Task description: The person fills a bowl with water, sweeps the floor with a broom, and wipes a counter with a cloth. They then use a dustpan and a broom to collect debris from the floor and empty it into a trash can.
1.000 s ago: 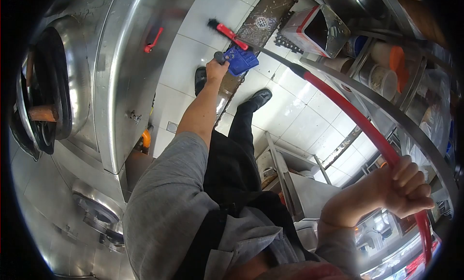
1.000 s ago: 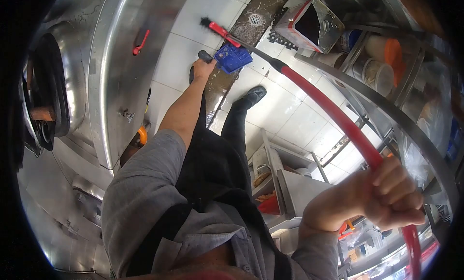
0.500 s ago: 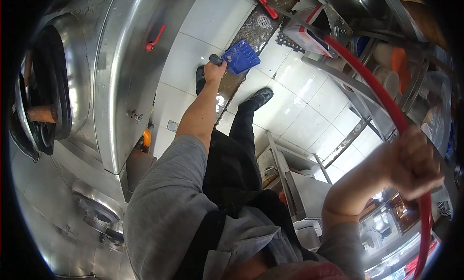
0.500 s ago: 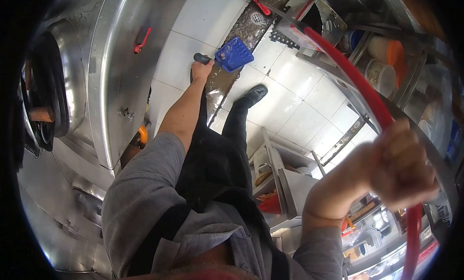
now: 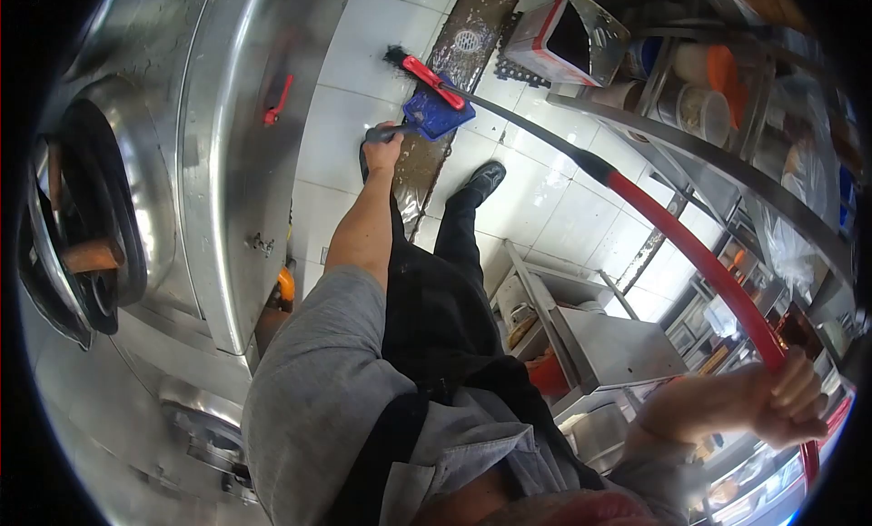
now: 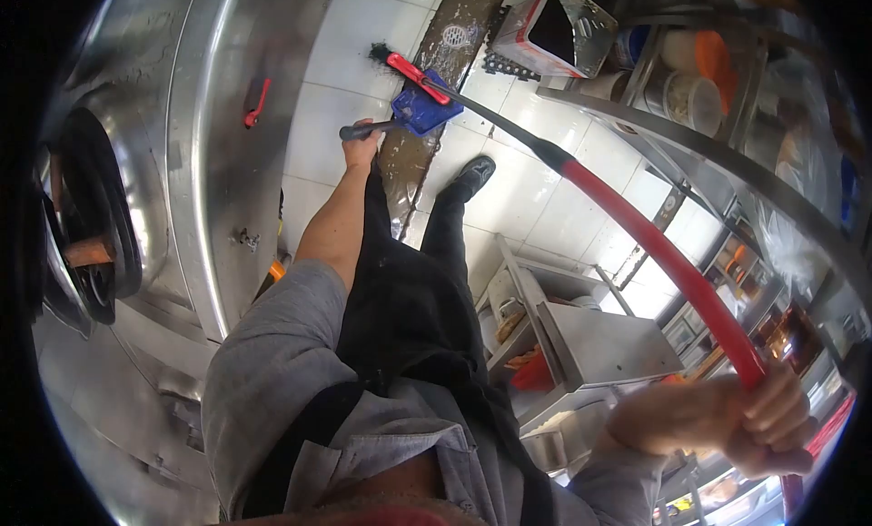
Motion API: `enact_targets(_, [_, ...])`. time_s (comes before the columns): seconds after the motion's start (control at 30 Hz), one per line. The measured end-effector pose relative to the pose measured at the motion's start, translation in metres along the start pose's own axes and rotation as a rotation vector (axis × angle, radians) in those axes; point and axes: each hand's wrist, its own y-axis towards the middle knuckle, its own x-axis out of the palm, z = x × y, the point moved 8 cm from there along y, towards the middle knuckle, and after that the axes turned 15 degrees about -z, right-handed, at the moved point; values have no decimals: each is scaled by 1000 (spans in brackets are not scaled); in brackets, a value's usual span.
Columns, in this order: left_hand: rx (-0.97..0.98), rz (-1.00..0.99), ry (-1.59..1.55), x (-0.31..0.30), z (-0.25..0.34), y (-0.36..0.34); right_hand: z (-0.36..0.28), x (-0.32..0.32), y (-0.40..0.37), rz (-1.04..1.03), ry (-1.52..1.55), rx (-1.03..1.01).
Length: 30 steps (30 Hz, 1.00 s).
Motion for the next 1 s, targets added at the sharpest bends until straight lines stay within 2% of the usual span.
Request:
enact_targets(0.07, [30,-98,-206,-3,5,-2,-58,-33,-14,210,-40,-25])
enact_targets(0.17, [111,-167,-329,-17,34,-5,-153,-67,-46,319,-214,-100])
enact_targets(0.27, [136,-257,-279,-34,65,4,-225,-78,-90,439,-234,-111])
enact_targets(0.37, [204,-298,-197,-63,120,-4,-252,-87,-141,624,-412,-105])
enact_targets(0.43, [216,-314,-148,-80,155,-9,-244,-101,-169,650,-526,-83])
enact_targets(0.47, [244,-331,-137,-89,173,-12,-226,-94,-168,753,-633,-54])
enact_targets(0.53, [251,-346,-138,-102,203,-15,-193,-103,-175,825,-619,-126])
enact_targets(0.57, [244,-340,-122,-110,217,-24,-179,-106,-179,927,-624,-132])
enact_targets(0.6, [250,-339,-111,-117,222,-28,-170,-114,-180,826,-626,-124])
enact_targets(0.63, [255,-368,-114,-121,227,-28,-159,-123,-187,864,-603,-76])
enact_targets(0.7, [277,-393,-108,-125,247,-32,-145,-139,-197,902,-588,-133])
enact_targets(0.77, [193,-413,-320,-127,253,-48,-132,-147,-200,984,-645,-108])
enact_targets(0.8, [164,-390,-312,-130,256,-54,-123,-150,-198,1063,-672,-52])
enact_targets(0.83, [172,-388,-313,-132,254,-57,-114,-153,-192,954,-677,-34])
enact_targets(1.0, [31,-287,-369,-133,199,-55,-54,-157,-182,831,-759,-41])
